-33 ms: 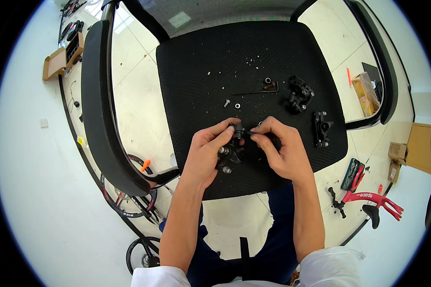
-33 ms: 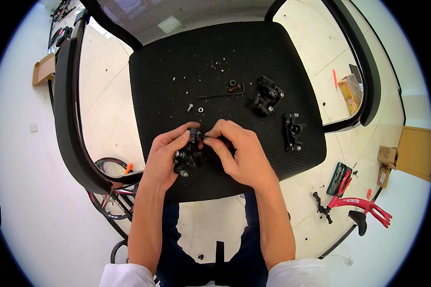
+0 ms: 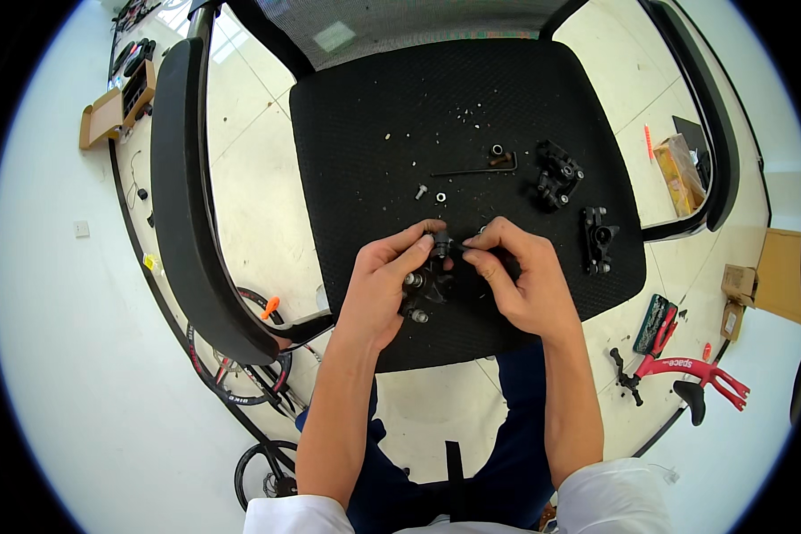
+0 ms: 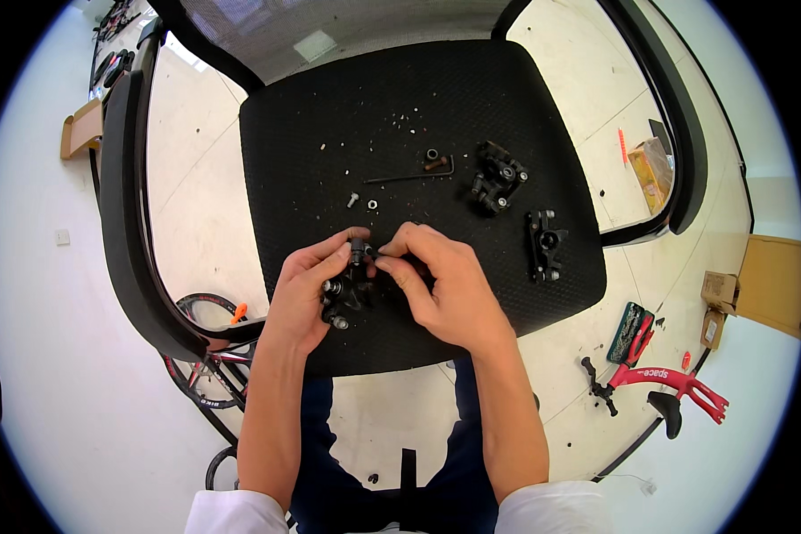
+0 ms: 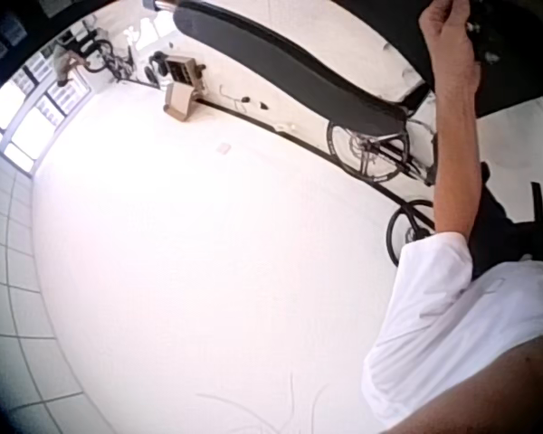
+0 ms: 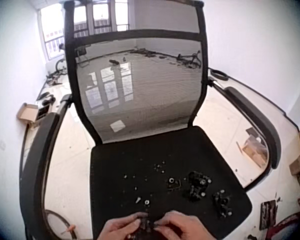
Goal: The person assembles small bicycle components on a black chair seat, using an Allen key to tighten bolts and nuts. They handle multiple small parts, including brackets and fasteners, and occasionally shift position while working.
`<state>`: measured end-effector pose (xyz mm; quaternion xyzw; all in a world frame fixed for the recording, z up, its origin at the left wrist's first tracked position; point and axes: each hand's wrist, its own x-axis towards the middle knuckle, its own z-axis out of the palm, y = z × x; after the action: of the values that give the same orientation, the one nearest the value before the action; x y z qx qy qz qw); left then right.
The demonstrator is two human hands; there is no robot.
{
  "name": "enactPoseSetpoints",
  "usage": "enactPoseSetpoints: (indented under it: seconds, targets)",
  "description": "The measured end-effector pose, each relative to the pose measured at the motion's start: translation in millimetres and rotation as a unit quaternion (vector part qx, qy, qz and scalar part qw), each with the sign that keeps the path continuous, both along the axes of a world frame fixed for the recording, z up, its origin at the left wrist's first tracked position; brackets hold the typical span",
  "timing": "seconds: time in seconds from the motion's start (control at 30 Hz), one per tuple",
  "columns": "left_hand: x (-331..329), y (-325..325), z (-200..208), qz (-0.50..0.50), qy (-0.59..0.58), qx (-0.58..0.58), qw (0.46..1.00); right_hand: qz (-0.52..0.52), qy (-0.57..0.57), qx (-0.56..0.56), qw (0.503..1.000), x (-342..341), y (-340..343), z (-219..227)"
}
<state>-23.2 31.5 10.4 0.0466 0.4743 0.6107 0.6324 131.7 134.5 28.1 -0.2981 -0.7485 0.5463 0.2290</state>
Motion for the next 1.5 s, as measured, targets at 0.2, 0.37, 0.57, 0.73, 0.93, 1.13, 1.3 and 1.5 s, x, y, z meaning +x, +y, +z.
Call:
enactPoseSetpoints:
  seconds: [0.2,0.37,0.57,0.73,0.93,1.13,1.3,1.5]
  targets:
    - [9.1,5.1,6.5,0.064,0.051,-0.004,0.997,-0.092,0.000,-0.044,0.995,-15.9,-17.6,-0.2]
    - [13.8,5.9,2.2,0.072,0.150,0.021,0.986,-0.122,0.074,-0.259,0.955,-16.1,-19.9,0.8]
    - [11.1,7.0,2.3,0.045,0.159,0.030,0.986,-0.104,0.069,-0.136,0.983,-12.1,-16.4,-1.7]
    - [3.8,2.9,3.6,0.050,0.074,0.060,0.994,-0.086,0.008,0.218,0.972,-4.6,0.5,1.3]
    - [4.9,3.0,2.0,0.061,0.196,0.079,0.976,-0.129,0.053,-0.075,0.987,-6.4,-12.3,4.6]
    - [8.4,2.7,4.0,0.071,0.305,0.146,0.938,-0.143,0.164,-0.187,0.958,-9.6,-13.8,6.3]
    - [7.5,1.0,1.1,0.084,0.317,0.166,0.930,-0.143,0.152,-0.208,0.956,-14.6,-13.3,15.3]
    - [7.3,1.7,5.2,0.060,0.323,0.122,0.936,-0.095,0.066,0.093,0.989,-10.6,-13.9,0.2]
